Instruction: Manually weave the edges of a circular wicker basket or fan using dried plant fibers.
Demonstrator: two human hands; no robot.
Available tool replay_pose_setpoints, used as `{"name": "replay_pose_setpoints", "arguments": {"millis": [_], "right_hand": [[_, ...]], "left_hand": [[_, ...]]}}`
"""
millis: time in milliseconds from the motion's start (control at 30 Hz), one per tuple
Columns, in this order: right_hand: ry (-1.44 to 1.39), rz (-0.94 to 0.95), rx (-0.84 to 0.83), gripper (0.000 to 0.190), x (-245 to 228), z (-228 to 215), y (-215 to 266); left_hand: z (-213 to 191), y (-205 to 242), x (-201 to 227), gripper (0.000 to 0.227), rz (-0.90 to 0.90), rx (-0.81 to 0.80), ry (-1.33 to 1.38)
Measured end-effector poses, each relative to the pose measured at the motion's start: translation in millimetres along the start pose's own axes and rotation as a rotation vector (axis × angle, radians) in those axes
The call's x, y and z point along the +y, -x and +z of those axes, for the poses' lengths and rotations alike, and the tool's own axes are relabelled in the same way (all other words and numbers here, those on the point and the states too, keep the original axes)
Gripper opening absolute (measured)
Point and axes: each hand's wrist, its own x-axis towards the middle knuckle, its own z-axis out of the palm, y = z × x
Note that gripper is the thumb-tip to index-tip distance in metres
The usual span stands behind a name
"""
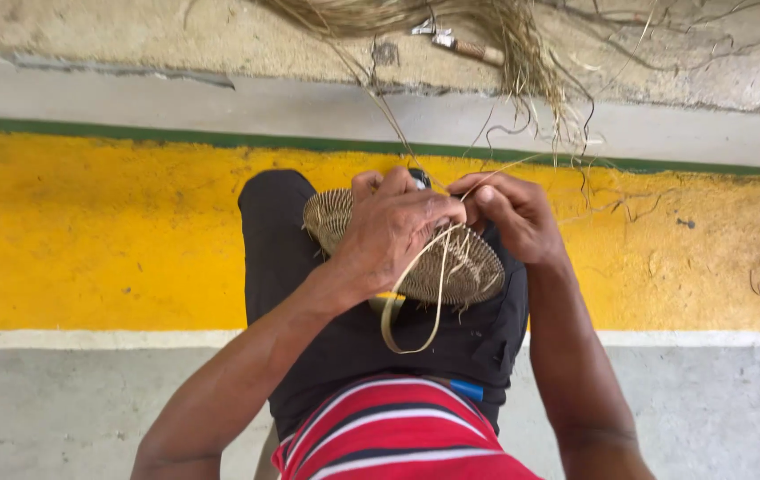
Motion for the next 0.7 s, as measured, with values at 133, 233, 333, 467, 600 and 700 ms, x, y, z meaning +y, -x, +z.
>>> {"name": "replay_pose_setpoints", "arguments": {"millis": [133,233,333,467,600,700], "right_hand": [[0.298,-0.151,0.29,0.038,-23.2,15.4,3.9],[0.716,-0.088,0.375,0.045,16.3,3.8,-10.7],[0.905,-0.13,0.61,0.049,92.4,-79.6,-75.0],[1.132,-0.136,0.865,0.05,121.8,-149.7,-141.4],[0.543,0.387,0.406,0.068,42.0,-52.0,-79.2],[0.099,-0.011,0.196,0.059,10.6,0.6,-16.5]], "left_hand": [[2.7,-3.3,0.1,0.019,0.019,0.021,0.017],[2.2,0.8,3.0,0.022,0.037,0.031,0.039],[1.1,2.3,5.5,0.024,0.042,0.018,0.052],[3.2,2.4,7.3,0.026,0.043,0.033,-0.001],[2.7,-4.2,-0.9,0.025,0.008,0.03,0.008],[2.7,-8.2,-5.0,0.019,-0.033,0.062,0.026]]}}
